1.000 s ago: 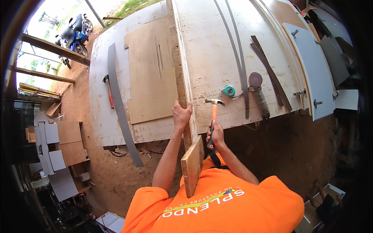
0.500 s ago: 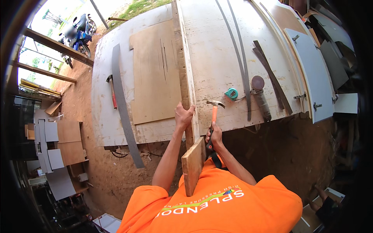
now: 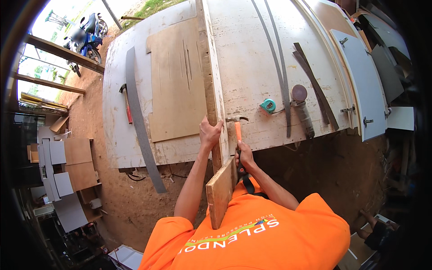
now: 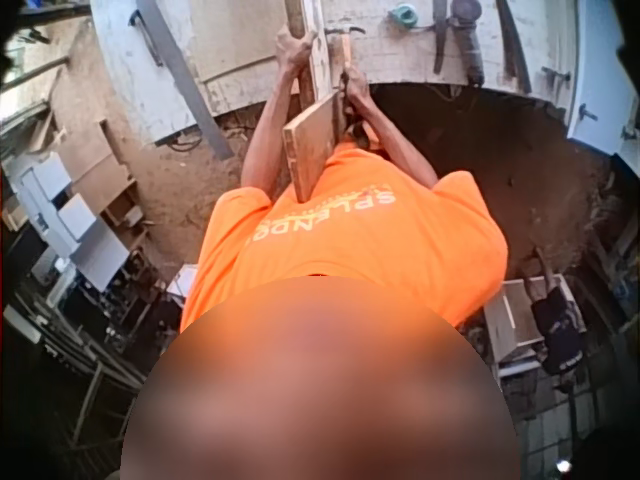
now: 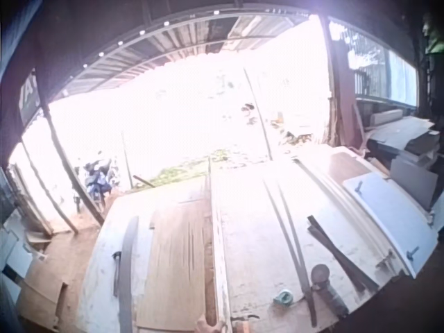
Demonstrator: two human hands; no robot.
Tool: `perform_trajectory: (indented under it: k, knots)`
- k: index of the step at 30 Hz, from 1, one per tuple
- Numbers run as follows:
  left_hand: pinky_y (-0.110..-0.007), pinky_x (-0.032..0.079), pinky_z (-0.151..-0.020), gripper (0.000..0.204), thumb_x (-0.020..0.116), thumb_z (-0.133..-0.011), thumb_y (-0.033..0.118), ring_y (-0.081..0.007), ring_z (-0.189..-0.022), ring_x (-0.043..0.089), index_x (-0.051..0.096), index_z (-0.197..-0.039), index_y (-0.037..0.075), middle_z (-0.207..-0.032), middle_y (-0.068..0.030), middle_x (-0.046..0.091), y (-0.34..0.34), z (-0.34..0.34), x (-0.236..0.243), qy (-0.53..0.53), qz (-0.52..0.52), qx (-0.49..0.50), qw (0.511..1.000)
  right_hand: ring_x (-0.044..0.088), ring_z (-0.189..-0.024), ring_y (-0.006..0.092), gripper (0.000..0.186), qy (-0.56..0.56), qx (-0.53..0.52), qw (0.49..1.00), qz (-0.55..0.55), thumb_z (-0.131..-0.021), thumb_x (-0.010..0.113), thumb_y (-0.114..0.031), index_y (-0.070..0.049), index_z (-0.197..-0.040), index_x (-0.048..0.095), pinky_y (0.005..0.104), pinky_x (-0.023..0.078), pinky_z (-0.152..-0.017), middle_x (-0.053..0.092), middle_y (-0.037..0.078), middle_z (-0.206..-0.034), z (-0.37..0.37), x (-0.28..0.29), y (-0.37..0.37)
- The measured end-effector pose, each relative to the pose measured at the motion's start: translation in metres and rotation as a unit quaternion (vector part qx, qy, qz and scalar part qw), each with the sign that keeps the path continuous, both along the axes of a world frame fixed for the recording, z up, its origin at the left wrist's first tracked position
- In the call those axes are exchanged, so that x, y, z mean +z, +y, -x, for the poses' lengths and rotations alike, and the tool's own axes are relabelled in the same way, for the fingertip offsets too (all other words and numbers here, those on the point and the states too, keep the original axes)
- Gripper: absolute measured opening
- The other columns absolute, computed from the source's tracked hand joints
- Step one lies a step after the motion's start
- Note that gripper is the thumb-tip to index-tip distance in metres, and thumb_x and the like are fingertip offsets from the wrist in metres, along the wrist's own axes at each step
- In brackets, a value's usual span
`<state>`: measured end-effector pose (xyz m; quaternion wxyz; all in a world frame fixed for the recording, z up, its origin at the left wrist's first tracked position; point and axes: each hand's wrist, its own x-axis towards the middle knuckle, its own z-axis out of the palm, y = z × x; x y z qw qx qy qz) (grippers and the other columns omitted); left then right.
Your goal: The person measures and marks a wooden plank, then uses a table saw to cut it into smaller pieces. The person also uses a hammer to tap the wood and a tape measure to verify dimensions before moving the cut pieces.
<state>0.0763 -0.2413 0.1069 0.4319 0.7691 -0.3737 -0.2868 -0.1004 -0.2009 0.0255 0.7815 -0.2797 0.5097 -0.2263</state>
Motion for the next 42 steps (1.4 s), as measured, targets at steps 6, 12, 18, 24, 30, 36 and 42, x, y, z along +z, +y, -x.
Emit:
perform_trajectory:
  k: [6,12,18,24,30,36,42]
  knots:
    - [-0.043,0.056,-0.086,0.042,0.075,-0.083,0.020,-0.0364,-0.094,0.074,0.064,-0.115,-0.006,-0.100,-0.0241,0.075,0.000,-0.002,0.001,-0.006,-0.001,0.008,1.000,0.045,-0.039,0.0145,0.045,-0.027,-0.046,0.998,-0.026,-0.109,0.036,-0.048,-0.009,-0.091,0.048,0.0298,0.041,-0.037,0.047,0.002,-0.059,-0.009,-0.001,0.002]
    - [-0.043,0.056,-0.086,0.044,0.075,-0.083,0.020,-0.0370,-0.094,0.073,0.064,-0.117,-0.006,-0.100,-0.0242,0.074,0.000,0.000,0.013,-0.004,0.010,0.004,1.000,0.046,-0.041,0.0166,0.039,-0.036,-0.090,0.993,-0.065,-0.109,0.039,-0.045,-0.011,-0.092,0.047,0.0332,0.040,-0.037,0.046,0.003,-0.058,0.003,0.005,-0.013]
    - [-0.040,0.054,-0.089,0.045,0.077,-0.084,0.022,-0.0302,-0.097,0.072,0.065,-0.117,-0.006,-0.105,-0.0210,0.074,-0.001,0.002,0.017,-0.003,-0.016,0.006,1.000,0.044,-0.040,0.0147,0.038,-0.076,0.007,0.989,-0.125,-0.108,0.042,-0.047,-0.012,-0.094,0.048,0.0319,0.040,-0.037,0.046,0.001,-0.058,0.014,0.028,-0.031]
    - [-0.041,0.053,-0.091,0.047,0.077,-0.085,0.023,-0.0334,-0.099,0.071,0.063,-0.119,-0.007,-0.106,-0.0233,0.073,-0.001,0.001,0.020,0.015,-0.016,0.008,1.000,0.045,-0.041,0.0150,0.036,-0.058,-0.110,0.981,-0.149,-0.107,0.042,-0.044,-0.011,-0.093,0.048,0.0326,0.041,-0.038,0.047,0.002,-0.058,-0.002,0.035,-0.034]
    - [-0.041,0.053,-0.091,0.048,0.078,-0.084,0.023,-0.0338,-0.100,0.071,0.063,-0.118,-0.007,-0.108,-0.0241,0.073,-0.002,0.002,0.019,0.003,-0.019,0.010,1.000,0.046,-0.041,0.0143,0.036,-0.016,-0.033,0.993,-0.112,-0.108,0.042,-0.045,-0.013,-0.091,0.046,0.0307,0.039,-0.036,0.047,0.000,-0.059,-0.003,0.035,-0.035]
    - [-0.043,0.053,-0.091,0.050,0.078,-0.084,0.023,-0.0351,-0.100,0.071,0.062,-0.120,-0.008,-0.108,-0.0244,0.073,-0.001,-0.002,0.015,0.006,-0.043,0.008,0.999,0.046,-0.042,0.0126,0.035,0.010,0.071,0.991,-0.111,-0.108,0.043,-0.044,-0.012,-0.093,0.047,0.0294,0.039,-0.036,0.045,0.000,-0.059,0.009,0.042,-0.060]
    - [-0.042,0.054,-0.093,0.049,0.078,-0.084,0.022,-0.0343,-0.102,0.071,0.062,-0.120,-0.007,-0.109,-0.0246,0.073,-0.001,-0.002,0.013,-0.006,-0.031,0.013,0.999,0.048,-0.047,0.0129,0.033,-0.035,0.023,0.999,0.032,-0.107,0.047,-0.042,-0.010,-0.100,0.048,0.0297,0.046,-0.043,0.050,0.001,-0.066,-0.003,0.058,-0.155]
